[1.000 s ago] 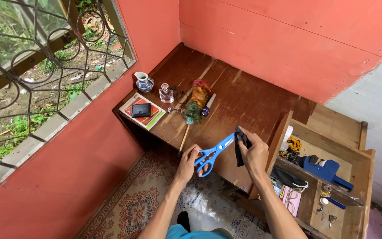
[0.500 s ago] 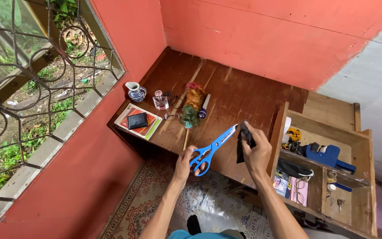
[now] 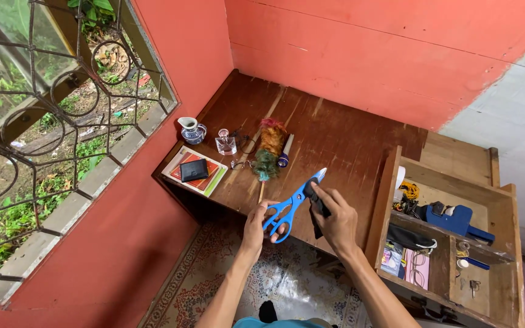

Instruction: Repairing a thin black cable using electrical tape and scissors at a wooden desk.

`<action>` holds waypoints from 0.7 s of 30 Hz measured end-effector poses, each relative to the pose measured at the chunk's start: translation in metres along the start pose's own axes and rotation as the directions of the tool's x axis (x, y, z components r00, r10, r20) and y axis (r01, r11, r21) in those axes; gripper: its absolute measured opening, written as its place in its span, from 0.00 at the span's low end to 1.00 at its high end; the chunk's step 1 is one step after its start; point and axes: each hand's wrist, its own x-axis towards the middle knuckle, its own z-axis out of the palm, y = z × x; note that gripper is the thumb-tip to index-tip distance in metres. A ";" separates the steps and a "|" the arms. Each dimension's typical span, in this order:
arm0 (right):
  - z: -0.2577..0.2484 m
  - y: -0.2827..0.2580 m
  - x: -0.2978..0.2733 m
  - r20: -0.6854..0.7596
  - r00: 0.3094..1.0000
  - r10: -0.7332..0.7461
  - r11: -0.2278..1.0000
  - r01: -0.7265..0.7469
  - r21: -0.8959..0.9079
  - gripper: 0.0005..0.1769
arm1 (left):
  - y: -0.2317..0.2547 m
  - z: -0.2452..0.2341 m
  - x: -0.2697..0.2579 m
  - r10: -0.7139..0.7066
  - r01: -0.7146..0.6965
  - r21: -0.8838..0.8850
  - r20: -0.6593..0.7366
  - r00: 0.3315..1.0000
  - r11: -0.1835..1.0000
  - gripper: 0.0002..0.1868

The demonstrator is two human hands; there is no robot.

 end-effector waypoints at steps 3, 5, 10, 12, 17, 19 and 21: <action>0.008 0.018 0.004 0.043 0.965 0.258 0.966 -0.257 -0.029 0.26 | 0.005 -0.001 0.001 0.017 -0.017 0.045 0.012 1.000 0.999 0.24; -0.003 0.002 0.009 -0.002 0.973 0.232 0.972 -0.232 -0.024 0.27 | 0.005 -0.001 -0.002 0.029 -0.030 0.060 0.024 0.999 0.998 0.24; -0.003 -0.005 0.004 -0.015 1.000 -0.005 0.999 0.005 -0.050 0.31 | 0.007 -0.006 0.002 0.003 -0.004 0.053 0.016 1.000 0.999 0.24; 0.011 0.021 -0.001 0.025 0.978 0.209 0.976 -0.207 -0.068 0.26 | 0.003 -0.012 0.000 0.023 -0.027 0.045 0.067 0.997 0.999 0.24; 0.011 0.004 -0.004 -0.032 0.992 0.121 0.992 -0.122 -0.020 0.30 | -0.007 -0.015 0.005 0.013 -0.013 -0.001 0.036 0.999 1.000 0.24; 0.014 0.006 -0.007 0.034 0.998 0.060 0.998 -0.061 0.032 0.31 | -0.001 -0.014 0.003 -0.014 0.014 -0.025 -0.004 1.000 1.000 0.24; -0.001 -0.008 0.002 0.011 0.990 0.140 0.990 -0.139 -0.029 0.26 | 0.008 -0.011 -0.005 0.001 -0.002 0.059 0.021 1.000 0.998 0.25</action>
